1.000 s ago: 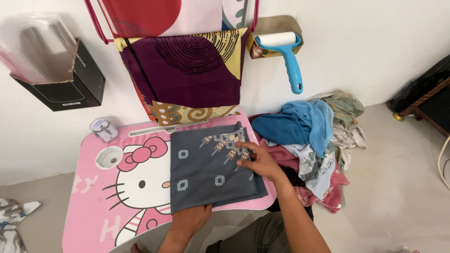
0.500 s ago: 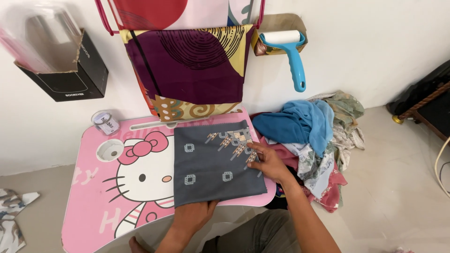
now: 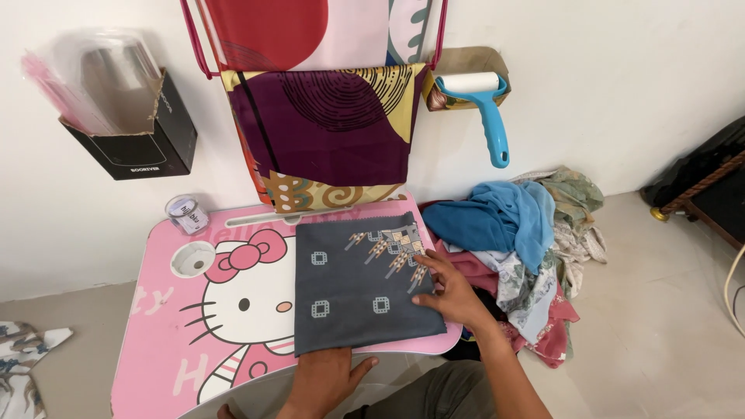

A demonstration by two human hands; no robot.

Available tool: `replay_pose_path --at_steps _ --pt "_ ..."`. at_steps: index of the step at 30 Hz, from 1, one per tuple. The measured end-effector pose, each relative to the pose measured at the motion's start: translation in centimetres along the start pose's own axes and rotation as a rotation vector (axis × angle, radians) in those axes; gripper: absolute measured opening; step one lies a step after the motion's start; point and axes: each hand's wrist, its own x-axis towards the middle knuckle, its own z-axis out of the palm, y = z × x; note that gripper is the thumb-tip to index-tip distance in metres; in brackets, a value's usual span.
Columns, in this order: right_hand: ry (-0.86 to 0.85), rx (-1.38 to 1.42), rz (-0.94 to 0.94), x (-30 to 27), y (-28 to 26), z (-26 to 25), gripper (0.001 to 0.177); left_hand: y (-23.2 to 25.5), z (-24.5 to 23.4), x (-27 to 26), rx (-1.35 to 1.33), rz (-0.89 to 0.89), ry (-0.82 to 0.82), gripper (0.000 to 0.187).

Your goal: A person unfolds a scarf, folds it neatly on a small table, and then uses a lint roller to remove debris from both sides of the folded fabric.

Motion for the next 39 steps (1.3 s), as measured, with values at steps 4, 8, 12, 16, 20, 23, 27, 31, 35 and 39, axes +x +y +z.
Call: replay_pose_path --at_steps 4,8,12,16,20,23,27,31,35,39 --pt "0.017 -0.055 0.046 -1.0 0.4 0.1 0.076 0.0 0.5 -0.6 0.124 0.074 0.144 0.054" --pt "0.171 -0.295 -0.195 -2.8 -0.5 1.9 0.071 0.9 1.4 -2.3 0.188 0.079 0.102 0.066" --pt "0.196 -0.703 -0.352 -4.2 -2.3 5.2 0.063 0.9 1.9 -3.4 0.179 0.046 0.110 0.077" --pt "0.125 -0.793 -0.376 -1.3 -3.9 6.9 0.067 1.3 0.4 -3.5 0.150 0.039 0.175 0.071" --pt "0.086 -0.888 -0.202 4.4 0.2 6.8 0.076 1.2 1.2 -3.6 0.124 -0.003 0.217 0.069" --pt "0.112 -0.957 -0.141 5.7 2.2 6.6 0.079 0.2 2.2 -3.6 0.092 -0.002 0.082 0.070" --pt "0.083 -0.966 -0.128 5.2 2.0 6.5 0.083 0.8 1.8 -4.0 0.024 0.017 0.056 0.071" --pt "0.108 -0.945 -0.439 1.3 -2.6 8.3 0.094 -0.4 5.0 -5.1 0.086 0.102 0.169 0.083" --pt "-0.288 -0.831 -0.539 -3.9 -8.0 13.0 0.112 -3.0 4.4 -6.9 -0.106 0.210 0.500 0.060" --pt "-0.366 -0.746 -0.563 -4.5 -9.1 16.8 0.116 -3.8 -1.1 -9.6 -0.304 0.169 0.627 0.012"
